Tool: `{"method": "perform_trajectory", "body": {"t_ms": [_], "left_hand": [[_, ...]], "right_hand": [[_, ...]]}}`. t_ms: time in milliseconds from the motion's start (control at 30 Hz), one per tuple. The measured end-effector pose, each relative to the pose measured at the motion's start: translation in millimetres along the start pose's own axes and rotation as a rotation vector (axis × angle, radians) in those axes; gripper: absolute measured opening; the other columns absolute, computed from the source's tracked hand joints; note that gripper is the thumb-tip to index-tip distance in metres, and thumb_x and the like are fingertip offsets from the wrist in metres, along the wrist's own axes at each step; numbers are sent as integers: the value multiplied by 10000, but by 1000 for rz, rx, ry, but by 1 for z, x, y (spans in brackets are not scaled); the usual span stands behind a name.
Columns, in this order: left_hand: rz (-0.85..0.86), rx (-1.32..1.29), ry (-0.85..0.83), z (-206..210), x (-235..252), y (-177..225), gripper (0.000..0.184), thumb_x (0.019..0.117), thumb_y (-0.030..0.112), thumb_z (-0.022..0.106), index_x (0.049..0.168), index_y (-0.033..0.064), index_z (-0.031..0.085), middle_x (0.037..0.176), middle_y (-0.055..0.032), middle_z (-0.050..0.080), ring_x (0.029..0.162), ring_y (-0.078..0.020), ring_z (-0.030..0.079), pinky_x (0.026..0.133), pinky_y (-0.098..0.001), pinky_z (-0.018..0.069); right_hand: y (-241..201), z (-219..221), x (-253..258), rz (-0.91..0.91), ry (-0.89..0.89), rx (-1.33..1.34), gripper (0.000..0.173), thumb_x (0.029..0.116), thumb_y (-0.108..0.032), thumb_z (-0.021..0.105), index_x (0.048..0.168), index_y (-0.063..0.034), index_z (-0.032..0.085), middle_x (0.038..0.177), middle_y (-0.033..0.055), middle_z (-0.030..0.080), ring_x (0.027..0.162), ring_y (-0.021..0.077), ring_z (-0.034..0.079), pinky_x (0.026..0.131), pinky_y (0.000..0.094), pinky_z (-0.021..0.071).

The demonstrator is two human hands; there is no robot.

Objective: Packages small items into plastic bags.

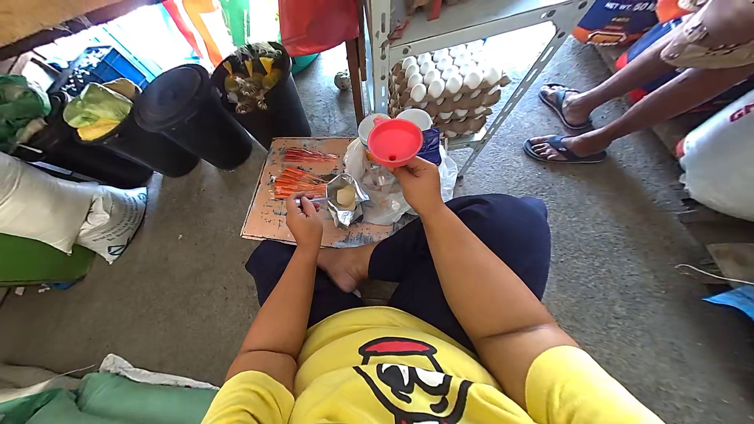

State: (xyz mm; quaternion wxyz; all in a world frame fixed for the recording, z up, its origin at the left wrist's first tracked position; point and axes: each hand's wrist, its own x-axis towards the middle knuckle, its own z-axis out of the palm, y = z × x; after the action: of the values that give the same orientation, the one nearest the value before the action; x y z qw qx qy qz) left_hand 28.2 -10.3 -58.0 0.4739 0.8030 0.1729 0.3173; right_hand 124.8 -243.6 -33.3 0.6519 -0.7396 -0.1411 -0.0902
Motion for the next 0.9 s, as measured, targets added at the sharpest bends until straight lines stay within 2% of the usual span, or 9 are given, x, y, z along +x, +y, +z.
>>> {"method": "perform_trajectory", "body": {"t_ms": [167,367,467,800,900], "left_hand": [[-102,-90,57,-10,-1,8,252,1089,75,418,1270,-62,528,1023,-109,733,767,-124,741,742,-301,636],[-213,-159,105,-15,-1,13,241,1096,78,414,1274,-54,508,992,-101,727,750,-116,734,738,-291,633],[-281,-214,100,-20,1,21,255,1113,116,400,1304,-30,484,1031,-99,700,789,-128,725,776,-314,626],[-133,-360,176,-35,22,55,169,1089,58,432,1229,-6,500,954,-70,714,761,-131,732,741,-303,634],[-66,-396,170,-38,28,69,160,1088,59,436,1228,2,487,969,-62,708,759,-132,728,739,-302,636]], "right_hand": [[6,4,-1,79,-34,-48,170,969,-156,715,1064,-20,752,1036,91,756,977,97,706,951,329,557],[8,8,-5,176,-94,-83,191,973,-168,718,1092,-23,751,1071,108,754,1025,147,706,982,383,544],[6,11,-7,241,-134,-104,186,976,-166,707,1099,-34,751,1076,112,754,1038,180,706,990,438,539],[16,17,-9,285,-178,-114,161,972,-144,704,1086,-45,757,1059,111,757,1035,197,705,982,461,532],[13,18,-10,293,-201,-113,165,974,-140,700,1092,-39,758,1057,112,758,1031,197,706,980,465,533]]}}
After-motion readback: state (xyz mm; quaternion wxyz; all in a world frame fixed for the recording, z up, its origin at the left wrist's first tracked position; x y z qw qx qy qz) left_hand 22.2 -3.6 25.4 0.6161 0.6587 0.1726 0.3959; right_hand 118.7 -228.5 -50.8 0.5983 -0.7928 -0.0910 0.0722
